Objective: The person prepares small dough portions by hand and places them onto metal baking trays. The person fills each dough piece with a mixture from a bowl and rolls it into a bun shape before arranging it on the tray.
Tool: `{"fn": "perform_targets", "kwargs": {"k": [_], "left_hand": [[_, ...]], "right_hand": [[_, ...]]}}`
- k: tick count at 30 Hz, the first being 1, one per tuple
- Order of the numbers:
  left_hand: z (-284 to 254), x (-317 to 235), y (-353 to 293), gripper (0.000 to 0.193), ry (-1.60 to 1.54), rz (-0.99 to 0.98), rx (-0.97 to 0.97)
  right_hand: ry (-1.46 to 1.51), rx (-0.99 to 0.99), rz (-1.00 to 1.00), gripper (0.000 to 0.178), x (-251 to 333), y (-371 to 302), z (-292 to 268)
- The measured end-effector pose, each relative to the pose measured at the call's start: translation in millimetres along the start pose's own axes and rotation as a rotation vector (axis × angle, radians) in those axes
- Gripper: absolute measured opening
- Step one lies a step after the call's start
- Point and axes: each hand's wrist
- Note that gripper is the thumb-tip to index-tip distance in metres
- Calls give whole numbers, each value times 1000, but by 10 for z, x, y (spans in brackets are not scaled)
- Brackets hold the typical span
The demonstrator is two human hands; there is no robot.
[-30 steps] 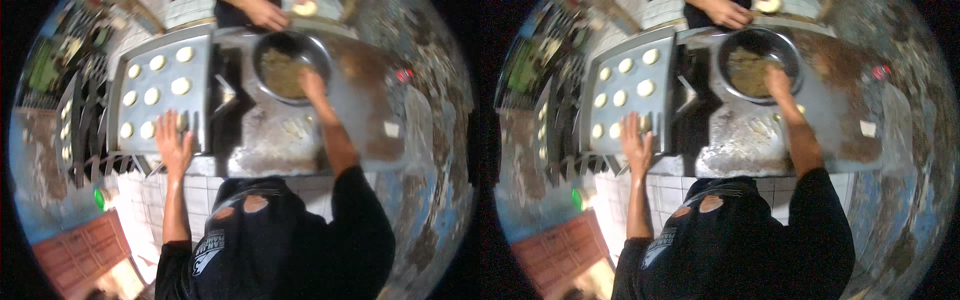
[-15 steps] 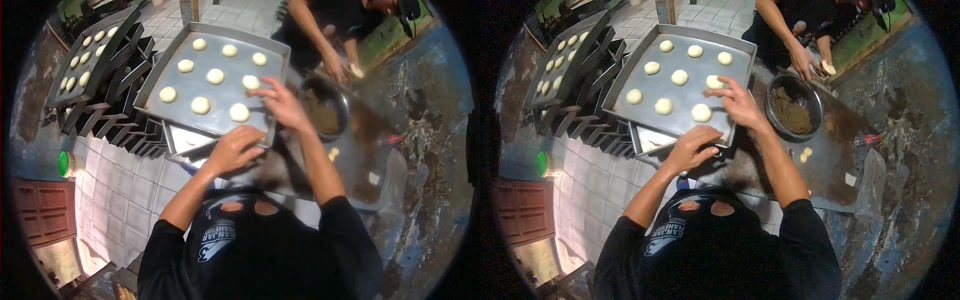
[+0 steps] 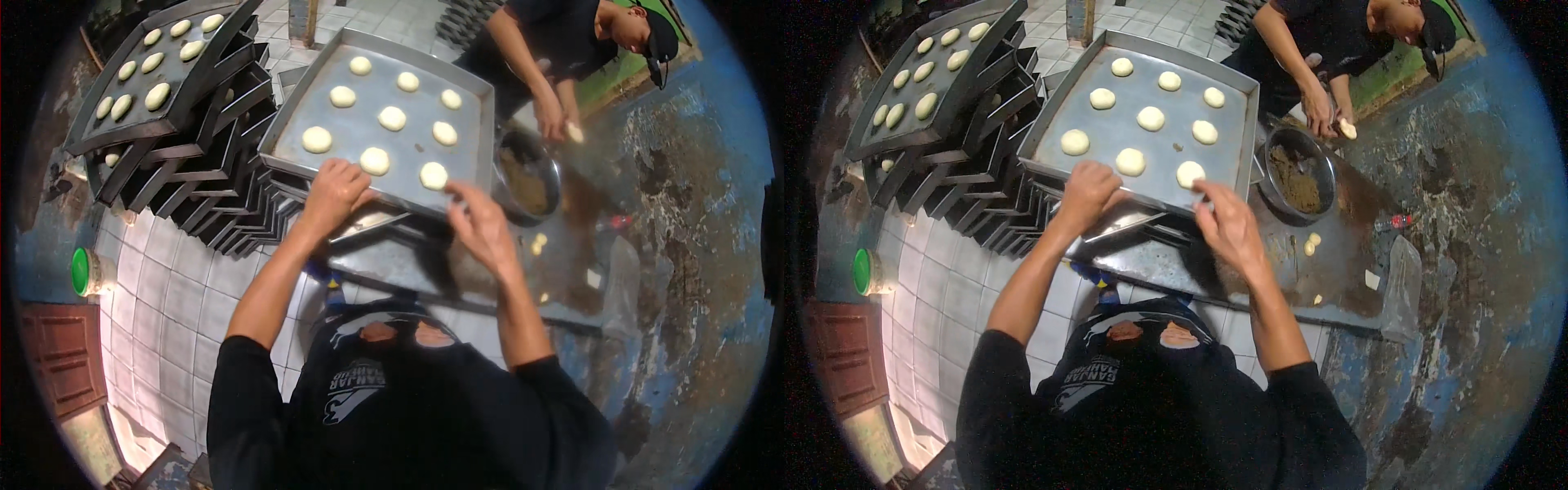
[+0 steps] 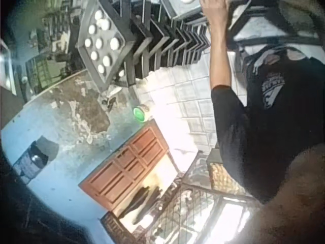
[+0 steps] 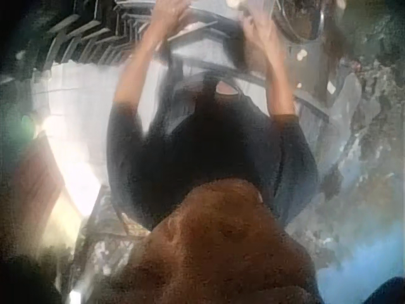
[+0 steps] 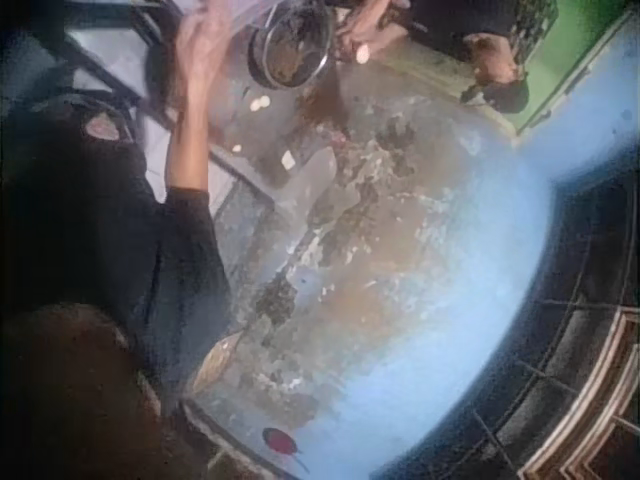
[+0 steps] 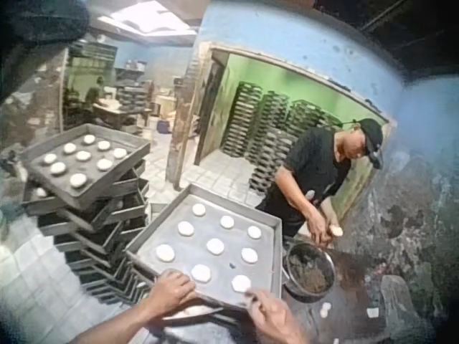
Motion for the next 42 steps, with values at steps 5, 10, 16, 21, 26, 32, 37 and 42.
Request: {"fn": "perform_targets", "kwargs": {"k": [5,10,16,21,26,32,37,42], "left_hand": [[-192,166,575,27,-38,138,-40],[-578,147,1414,27,-54,207,-144],[-676,186,1677,31,3,169,-144],[-547,73,1601,29,-125,169,-208],[-558,95,1102,28,-108,77,-161],[-149,64,335,23,-73,-52,27],[222,-514,80,19,-112,-184,-145],[1312,-2170,-45,35,-856,-586,-21]], "right_hand": [[228,316,-15,28,128,-693,119],[222,231,-63,29,41,-556,413],[-6,314,464,39,-557,585,1028],[-287,-137,298,51,-742,1138,1713],[-90,410,348,35,19,686,1207],[189,-3,41,41,338,-937,701],[244,-82,416,45,-527,-1858,490],[496,-409,723,41,-806,-2223,153]]}}
Point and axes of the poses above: each hand's wrist, its own y-axis towards the middle knuckle, its own z-axis out of the palm, x = y × z, and after that the axes turned 14 degrees about -y, right-handed
